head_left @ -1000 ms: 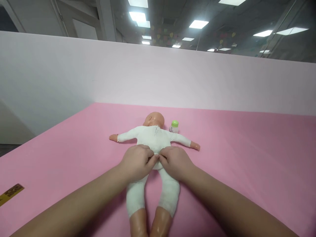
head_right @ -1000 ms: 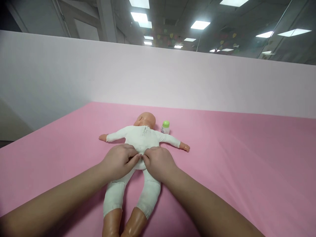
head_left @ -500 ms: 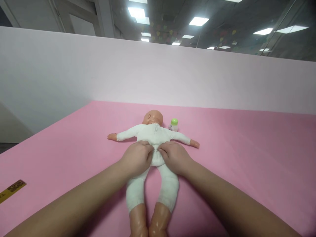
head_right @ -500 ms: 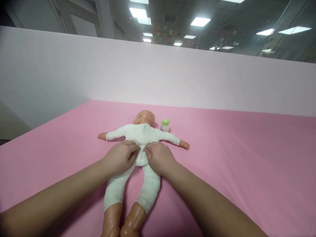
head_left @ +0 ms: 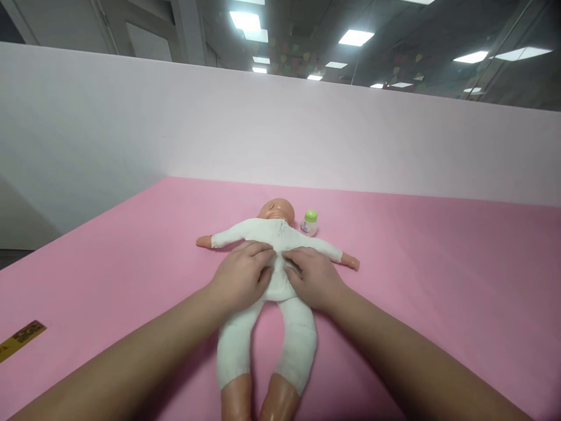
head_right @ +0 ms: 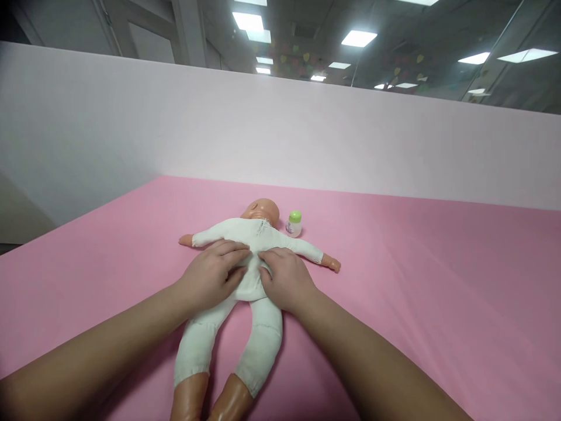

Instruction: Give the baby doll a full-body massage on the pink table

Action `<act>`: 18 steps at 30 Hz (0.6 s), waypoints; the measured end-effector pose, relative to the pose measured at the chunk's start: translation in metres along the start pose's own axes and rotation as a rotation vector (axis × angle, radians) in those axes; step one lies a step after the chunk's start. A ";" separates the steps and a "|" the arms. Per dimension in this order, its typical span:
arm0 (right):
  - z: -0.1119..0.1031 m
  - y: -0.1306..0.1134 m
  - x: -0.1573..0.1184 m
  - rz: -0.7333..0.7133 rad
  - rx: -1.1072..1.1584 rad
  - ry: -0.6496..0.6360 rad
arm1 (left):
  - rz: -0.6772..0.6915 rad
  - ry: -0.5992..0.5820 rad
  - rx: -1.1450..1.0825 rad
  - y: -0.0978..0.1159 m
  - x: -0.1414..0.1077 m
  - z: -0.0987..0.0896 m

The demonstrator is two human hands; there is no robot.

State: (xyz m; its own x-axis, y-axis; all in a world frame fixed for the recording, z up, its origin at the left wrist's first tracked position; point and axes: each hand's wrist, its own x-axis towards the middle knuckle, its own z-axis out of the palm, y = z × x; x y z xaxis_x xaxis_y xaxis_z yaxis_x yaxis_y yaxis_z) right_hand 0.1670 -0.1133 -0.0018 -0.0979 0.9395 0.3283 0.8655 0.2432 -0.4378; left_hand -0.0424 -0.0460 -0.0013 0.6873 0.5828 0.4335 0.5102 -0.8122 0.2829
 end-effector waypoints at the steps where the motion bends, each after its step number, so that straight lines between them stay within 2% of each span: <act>1: 0.001 0.001 0.000 -0.007 0.006 -0.016 | -0.006 -0.013 -0.013 0.000 0.000 0.002; 6: 0.002 0.005 0.003 0.004 0.063 -0.099 | -0.089 -0.130 -0.094 -0.004 0.005 0.002; 12: 0.002 0.017 0.008 0.094 0.234 -0.084 | -0.178 -0.142 -0.201 -0.013 0.009 -0.006; 15: 0.004 0.019 0.009 0.080 0.230 -0.034 | -0.212 -0.103 -0.261 -0.020 0.009 -0.003; 18: 0.007 0.019 0.007 0.024 0.102 0.071 | -0.185 0.016 -0.263 -0.024 0.008 0.005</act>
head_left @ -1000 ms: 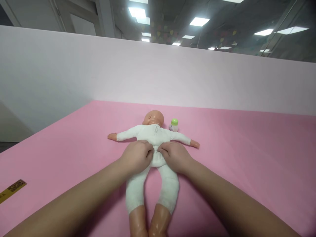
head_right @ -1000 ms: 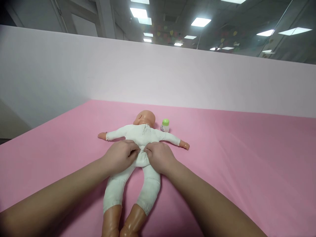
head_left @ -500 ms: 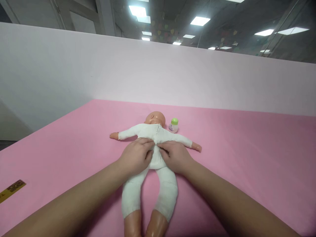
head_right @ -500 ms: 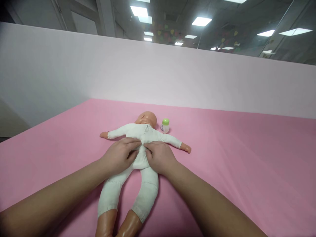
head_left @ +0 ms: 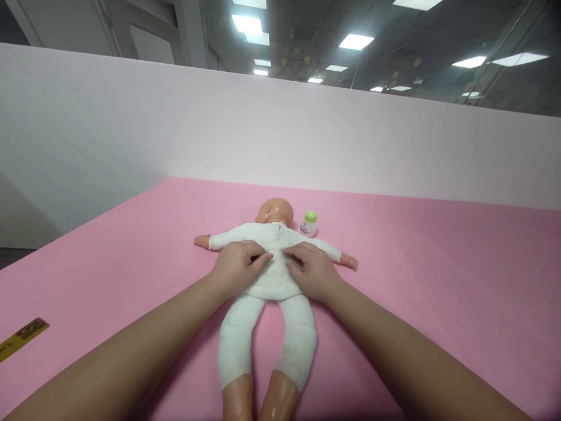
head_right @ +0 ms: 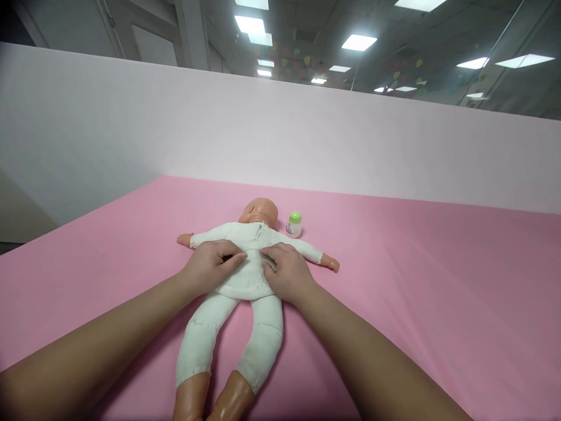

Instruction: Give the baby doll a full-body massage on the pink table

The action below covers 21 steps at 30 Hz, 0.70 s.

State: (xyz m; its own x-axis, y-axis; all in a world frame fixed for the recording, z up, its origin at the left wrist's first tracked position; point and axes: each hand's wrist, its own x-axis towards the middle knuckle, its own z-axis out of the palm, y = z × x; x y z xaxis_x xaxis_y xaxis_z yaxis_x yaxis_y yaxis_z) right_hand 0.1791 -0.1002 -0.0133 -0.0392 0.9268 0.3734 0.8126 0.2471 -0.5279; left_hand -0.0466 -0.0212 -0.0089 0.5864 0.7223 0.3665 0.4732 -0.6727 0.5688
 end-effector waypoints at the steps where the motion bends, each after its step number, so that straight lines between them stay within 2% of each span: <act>1: 0.001 0.000 -0.001 -0.011 -0.043 0.025 | 0.047 0.040 0.019 -0.001 0.000 0.003; 3: 0.002 -0.001 -0.002 -0.005 -0.094 0.032 | 0.150 0.100 0.089 -0.001 -0.001 0.007; 5: 0.001 -0.001 -0.002 0.010 -0.096 -0.012 | 0.200 0.106 0.164 0.000 -0.002 0.011; 8: 0.000 0.001 0.000 0.015 -0.071 -0.097 | 0.149 0.012 0.211 0.004 0.000 0.011; 12: 0.000 0.004 0.005 0.044 -0.037 -0.146 | 0.100 -0.092 0.217 0.009 0.005 0.005; 18: -0.003 0.004 0.005 0.084 0.087 -0.128 | 0.013 -0.165 0.157 0.009 0.008 -0.004; 21: -0.003 0.005 0.005 0.104 0.205 -0.148 | 0.002 -0.139 0.141 0.006 0.007 -0.005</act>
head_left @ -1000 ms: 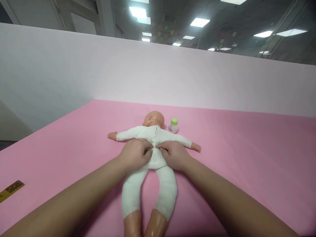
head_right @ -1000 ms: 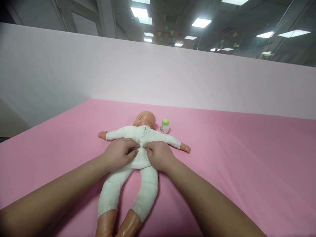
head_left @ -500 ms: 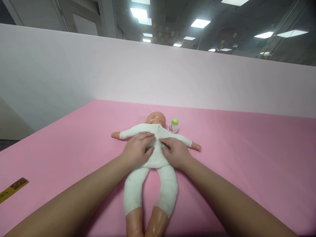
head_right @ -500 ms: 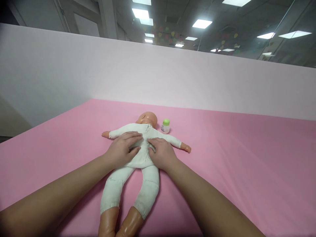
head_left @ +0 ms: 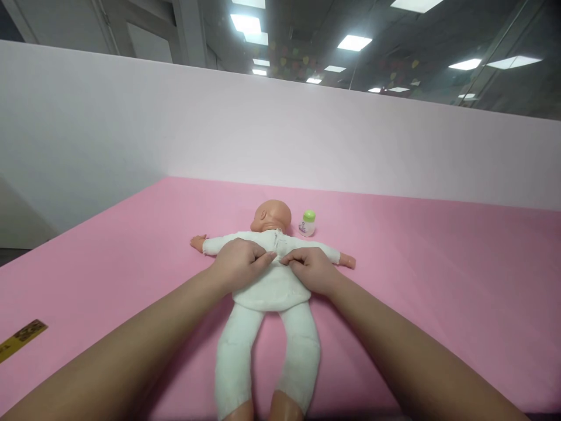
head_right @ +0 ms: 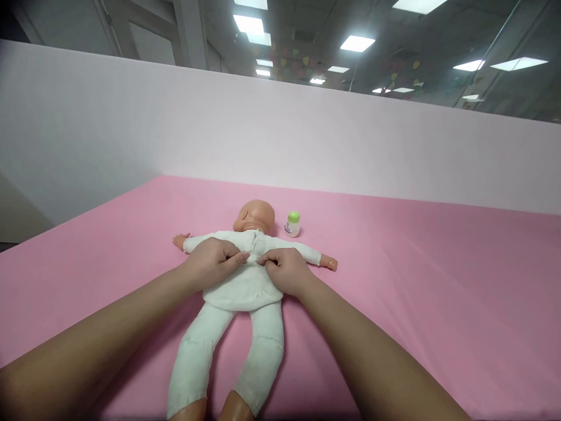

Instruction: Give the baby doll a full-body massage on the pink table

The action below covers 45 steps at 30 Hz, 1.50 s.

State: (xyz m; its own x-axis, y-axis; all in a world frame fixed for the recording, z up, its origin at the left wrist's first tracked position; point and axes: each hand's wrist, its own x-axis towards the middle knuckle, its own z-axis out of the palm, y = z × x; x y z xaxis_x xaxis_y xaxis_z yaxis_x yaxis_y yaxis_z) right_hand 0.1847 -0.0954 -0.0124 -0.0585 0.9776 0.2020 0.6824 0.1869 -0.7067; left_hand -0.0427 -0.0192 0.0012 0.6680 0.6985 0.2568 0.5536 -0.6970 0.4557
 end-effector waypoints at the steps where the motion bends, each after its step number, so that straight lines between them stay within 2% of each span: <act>1: 0.001 0.001 0.000 -0.009 0.016 0.009 | 0.028 0.031 0.011 -0.001 0.000 0.001; 5: 0.007 0.005 0.000 -0.148 -0.114 0.174 | 0.218 0.215 0.107 -0.003 -0.003 0.010; 8: 0.012 0.008 0.000 -0.229 -0.228 0.273 | 0.267 0.289 0.151 -0.005 -0.005 0.017; 10: 0.013 0.009 0.000 -0.207 -0.251 0.234 | 0.236 0.246 0.139 -0.007 -0.004 0.020; 14: 0.009 0.005 0.003 -0.117 -0.237 0.066 | 0.145 0.108 0.076 -0.008 0.001 0.018; 17: 0.007 0.001 0.005 -0.112 -0.227 0.043 | 0.128 0.065 0.065 -0.006 0.002 0.013; 22: 0.007 0.003 0.002 -0.114 -0.192 0.077 | 0.167 0.083 0.086 -0.007 -0.001 0.010; 28: 0.012 0.011 0.001 -0.182 -0.209 0.231 | 0.235 0.240 0.209 -0.011 -0.004 0.015; 30: 0.014 0.012 0.002 -0.214 -0.236 0.257 | 0.225 0.257 0.231 -0.011 -0.004 0.016; 32: 0.015 0.012 0.003 -0.195 -0.243 0.224 | 0.204 0.221 0.222 -0.011 -0.004 0.016; 35: 0.013 0.009 0.004 -0.139 -0.240 0.104 | 0.174 0.123 0.178 -0.013 -0.002 0.016; 38: 0.009 0.004 0.004 -0.139 -0.251 0.015 | 0.158 0.076 0.139 -0.014 0.000 0.015; 41: 0.008 0.003 0.004 -0.141 -0.260 0.009 | 0.160 0.063 0.124 -0.015 0.000 0.014; 45: 0.011 0.009 0.004 -0.176 -0.266 0.076 | 0.167 0.105 0.149 -0.016 -0.002 0.016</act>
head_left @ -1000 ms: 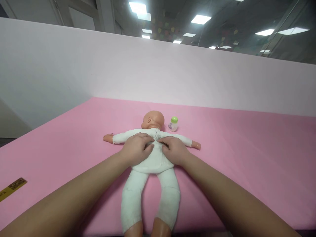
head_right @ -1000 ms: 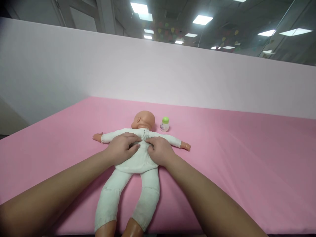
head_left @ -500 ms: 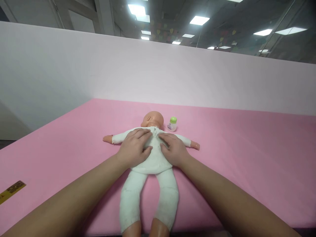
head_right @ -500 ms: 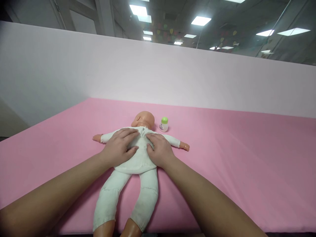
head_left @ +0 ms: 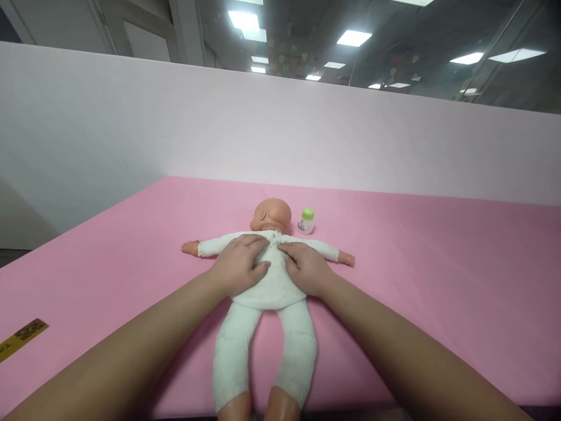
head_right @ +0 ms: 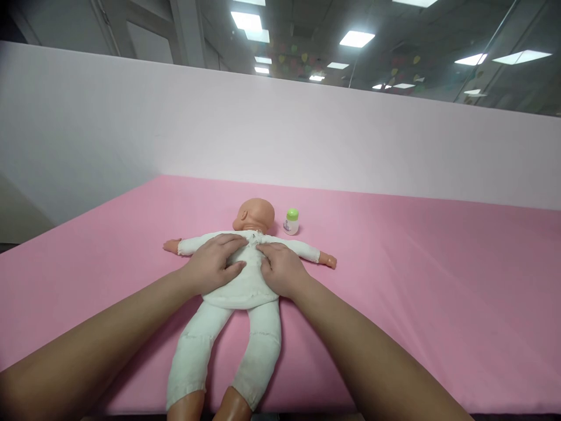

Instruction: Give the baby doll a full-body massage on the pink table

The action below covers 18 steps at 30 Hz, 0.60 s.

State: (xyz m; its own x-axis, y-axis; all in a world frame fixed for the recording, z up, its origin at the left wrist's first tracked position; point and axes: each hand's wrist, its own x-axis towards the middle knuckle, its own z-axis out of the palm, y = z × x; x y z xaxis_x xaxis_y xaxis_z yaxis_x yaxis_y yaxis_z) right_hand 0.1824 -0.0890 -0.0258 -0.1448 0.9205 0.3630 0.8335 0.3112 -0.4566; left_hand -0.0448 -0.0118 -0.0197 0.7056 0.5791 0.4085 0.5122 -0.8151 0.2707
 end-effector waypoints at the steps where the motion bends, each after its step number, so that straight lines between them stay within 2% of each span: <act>1: 0.002 0.002 -0.001 -0.015 -0.002 0.026 | 0.001 0.019 0.014 0.000 -0.001 0.001; 4: 0.006 0.006 -0.001 -0.026 -0.013 0.081 | -0.002 0.047 0.038 -0.001 -0.002 0.003; 11: 0.006 0.011 0.003 0.000 -0.012 -0.047 | -0.023 -0.001 -0.007 0.000 -0.001 0.002; 18: 0.009 0.014 0.002 -0.034 -0.019 0.009 | -0.008 0.033 -0.008 -0.003 0.000 0.002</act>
State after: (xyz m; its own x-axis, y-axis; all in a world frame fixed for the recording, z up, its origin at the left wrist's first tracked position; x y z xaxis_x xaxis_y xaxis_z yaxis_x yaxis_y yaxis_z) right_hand 0.1893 -0.0804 -0.0385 -0.1684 0.9071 0.3857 0.8379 0.3378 -0.4287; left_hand -0.0457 -0.0091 -0.0221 0.6852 0.5845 0.4347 0.5136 -0.8108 0.2806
